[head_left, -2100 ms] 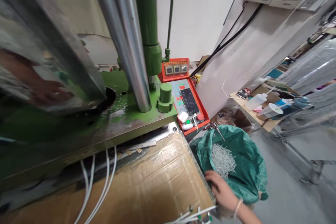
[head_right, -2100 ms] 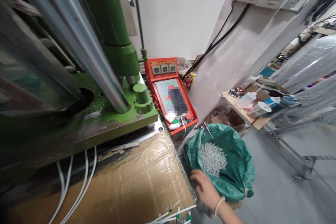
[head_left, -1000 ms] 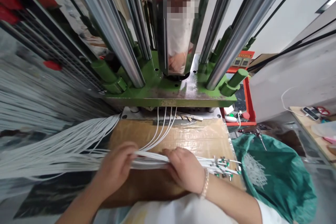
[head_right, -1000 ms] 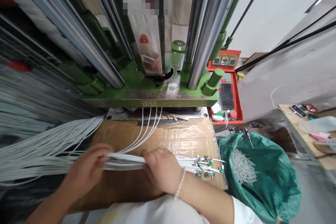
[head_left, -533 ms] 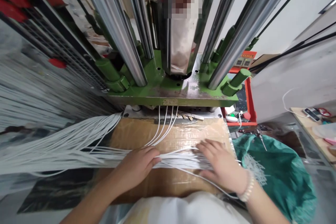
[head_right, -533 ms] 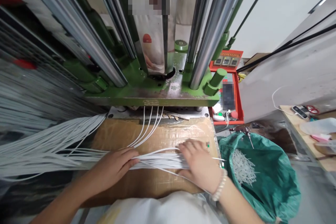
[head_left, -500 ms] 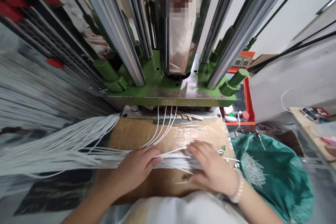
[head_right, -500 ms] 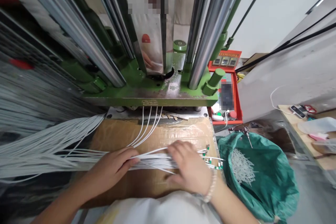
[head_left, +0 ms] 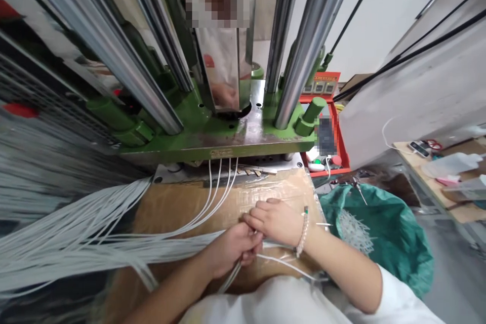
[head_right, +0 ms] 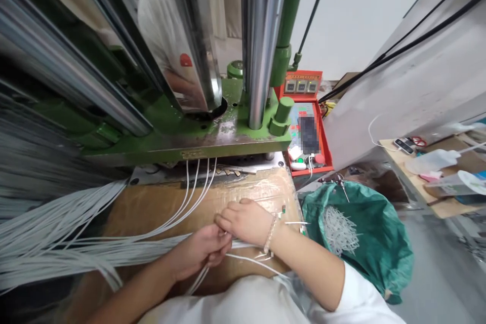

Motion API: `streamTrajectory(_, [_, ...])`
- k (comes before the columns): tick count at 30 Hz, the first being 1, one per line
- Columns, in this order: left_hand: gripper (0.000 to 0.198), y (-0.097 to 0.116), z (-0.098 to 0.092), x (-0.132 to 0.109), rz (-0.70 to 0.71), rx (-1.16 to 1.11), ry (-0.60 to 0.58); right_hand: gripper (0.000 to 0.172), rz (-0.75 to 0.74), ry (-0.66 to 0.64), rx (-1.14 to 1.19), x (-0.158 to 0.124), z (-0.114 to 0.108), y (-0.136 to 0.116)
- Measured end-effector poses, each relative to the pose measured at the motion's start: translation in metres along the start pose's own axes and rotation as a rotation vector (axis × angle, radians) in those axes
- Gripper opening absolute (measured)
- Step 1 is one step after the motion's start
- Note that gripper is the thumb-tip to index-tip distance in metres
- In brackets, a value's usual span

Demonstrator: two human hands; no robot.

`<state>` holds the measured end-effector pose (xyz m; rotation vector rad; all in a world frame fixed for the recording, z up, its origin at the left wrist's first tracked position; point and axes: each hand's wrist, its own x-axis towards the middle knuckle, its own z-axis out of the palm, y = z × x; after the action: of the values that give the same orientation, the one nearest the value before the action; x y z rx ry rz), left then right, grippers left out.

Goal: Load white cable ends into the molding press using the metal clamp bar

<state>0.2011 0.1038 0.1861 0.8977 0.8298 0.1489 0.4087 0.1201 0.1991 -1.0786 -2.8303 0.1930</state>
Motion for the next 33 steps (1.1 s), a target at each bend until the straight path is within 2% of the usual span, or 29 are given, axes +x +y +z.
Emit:
streamTrajectory(2, [0.049,-0.004,0.005,0.014,0.029,-0.059,0.042,0.049,-0.003,0.064,0.066,0.002,0.003,0.005])
streamTrajectory(4, [0.047,-0.001,0.003,0.016,0.046,-0.012,0.052,0.061,0.131,0.093,0.07,0.001,0.004,0.015])
streamTrajectory(6, [0.045,0.005,0.001,0.014,0.071,0.004,0.065,0.061,0.221,0.047,0.053,0.0,0.007,0.021])
streamTrajectory(8, [0.045,0.011,0.001,0.012,0.111,-0.027,0.077,0.059,0.238,0.0,0.1,0.003,0.011,0.022])
streamTrajectory(9, [0.044,0.014,0.002,0.013,0.126,-0.055,0.085,0.058,0.254,0.025,0.163,0.005,0.014,0.021])
streamTrajectory(13, [0.042,0.017,0.007,0.02,0.137,-0.144,0.143,0.052,0.536,0.374,0.565,0.011,0.021,0.014])
streamTrajectory(15, [0.044,0.016,0.008,0.025,0.136,-0.194,0.194,0.048,0.459,0.383,0.774,0.011,0.021,0.008])
streamTrajectory(17, [0.046,0.017,0.009,0.028,0.124,-0.265,0.241,0.048,0.256,0.293,0.867,0.011,0.02,0.002])
streamTrajectory(19, [0.045,0.018,0.009,0.028,0.095,-0.34,0.216,0.049,0.185,0.302,0.864,0.011,0.02,-0.001])
streamTrajectory(22, [0.039,0.022,0.006,0.022,0.075,-0.443,0.104,0.044,0.36,0.421,0.766,0.004,0.023,0.0])
streamTrajectory(24, [0.035,0.023,0.0,0.019,0.109,-0.51,0.096,0.031,0.436,0.321,0.619,-0.008,0.028,-0.003])
streamTrajectory(25, [0.032,0.024,-0.004,0.018,0.135,-0.549,0.106,0.024,0.402,0.213,0.557,-0.015,0.03,-0.005])
streamTrajectory(27, [0.03,0.024,-0.011,0.019,0.18,-0.635,0.121,0.014,0.167,-0.025,0.541,-0.028,0.032,-0.01])
streamTrajectory(28, [0.03,0.024,-0.014,0.02,0.195,-0.679,0.122,0.012,0.025,-0.109,0.573,-0.032,0.032,-0.01])
streamTrajectory(29, [0.031,0.024,-0.017,0.022,0.203,-0.711,0.122,0.013,-0.064,-0.132,0.597,-0.033,0.032,-0.008])
streamTrajectory(30, [0.032,0.024,-0.019,0.024,0.205,-0.726,0.132,0.015,-0.065,-0.095,0.594,-0.03,0.033,-0.003])
streamTrajectory(31, [0.033,0.024,-0.02,0.026,0.198,-0.722,0.155,0.017,0.019,-0.01,0.552,-0.023,0.033,0.004])
streamTrajectory(33, [0.03,0.023,-0.021,0.033,0.162,-0.673,0.246,0.025,0.298,0.215,0.375,0.0,0.038,0.024])
